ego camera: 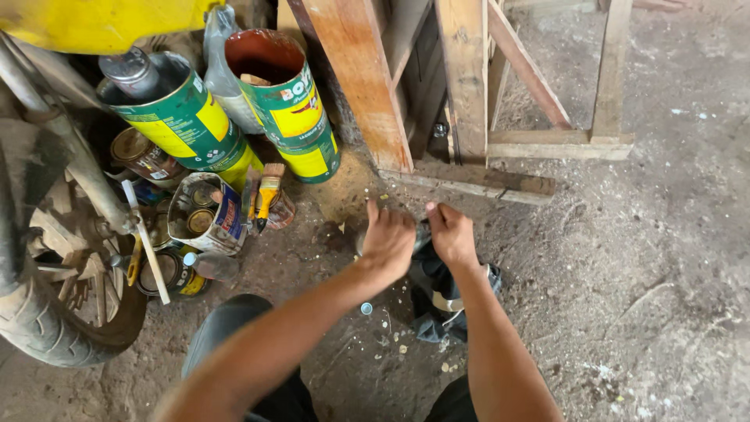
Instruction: The person cleans a motorcycle part by wiping it with a black cloth, then applies a liquid from a bottle to a small metal component and fits a rubber ring onto it.
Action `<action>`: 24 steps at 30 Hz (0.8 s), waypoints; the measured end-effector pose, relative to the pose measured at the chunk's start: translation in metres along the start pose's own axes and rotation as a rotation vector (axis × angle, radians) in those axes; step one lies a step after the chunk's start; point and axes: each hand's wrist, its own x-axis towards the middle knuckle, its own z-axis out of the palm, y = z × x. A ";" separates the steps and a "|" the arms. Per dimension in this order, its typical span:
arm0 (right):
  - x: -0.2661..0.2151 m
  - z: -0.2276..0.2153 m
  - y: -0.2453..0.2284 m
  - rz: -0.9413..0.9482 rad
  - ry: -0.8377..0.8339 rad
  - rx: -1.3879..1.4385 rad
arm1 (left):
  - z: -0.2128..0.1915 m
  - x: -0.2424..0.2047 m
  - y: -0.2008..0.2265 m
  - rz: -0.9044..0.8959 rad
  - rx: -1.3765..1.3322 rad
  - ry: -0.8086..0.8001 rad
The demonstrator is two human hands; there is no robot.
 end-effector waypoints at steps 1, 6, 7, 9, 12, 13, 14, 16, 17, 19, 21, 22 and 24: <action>0.001 0.003 0.003 0.012 -0.009 -0.045 | 0.017 -0.004 0.002 -0.043 -0.095 0.058; 0.002 0.014 0.023 0.016 0.004 -0.065 | 0.120 -0.011 0.001 -0.258 -0.677 0.175; 0.002 0.014 0.027 0.027 0.007 -0.047 | 0.140 -0.011 -0.001 -0.300 -0.766 0.183; 0.002 0.008 0.037 0.131 -0.028 0.080 | 0.176 -0.013 -0.005 -0.415 -0.846 0.178; 0.006 -0.007 0.049 0.390 0.009 0.212 | 0.207 -0.017 -0.011 -0.467 -0.966 0.232; 0.008 -0.013 0.051 0.493 0.032 0.247 | 0.211 -0.019 -0.012 -0.469 -1.005 0.261; 0.009 -0.020 0.053 0.564 0.071 0.338 | 0.211 -0.022 -0.012 -0.472 -1.039 0.248; 0.009 -0.032 0.050 0.706 0.147 0.527 | 0.205 -0.035 -0.014 -0.482 -1.098 0.219; 0.008 -0.034 0.047 0.746 0.153 0.626 | 0.198 -0.041 -0.018 -0.511 -0.999 0.250; 0.009 -0.046 0.037 0.816 0.165 0.823 | 0.176 -0.042 -0.014 -0.559 -0.798 0.313; 0.006 -0.051 0.025 0.809 0.106 1.065 | 0.151 -0.033 -0.003 -0.544 -0.839 0.705; 0.001 -0.048 0.018 0.799 0.078 1.190 | 0.138 -0.027 0.001 -0.527 -0.851 0.900; -0.023 -0.024 0.007 0.491 -0.002 0.619 | 0.111 0.000 0.017 -0.533 -1.449 0.709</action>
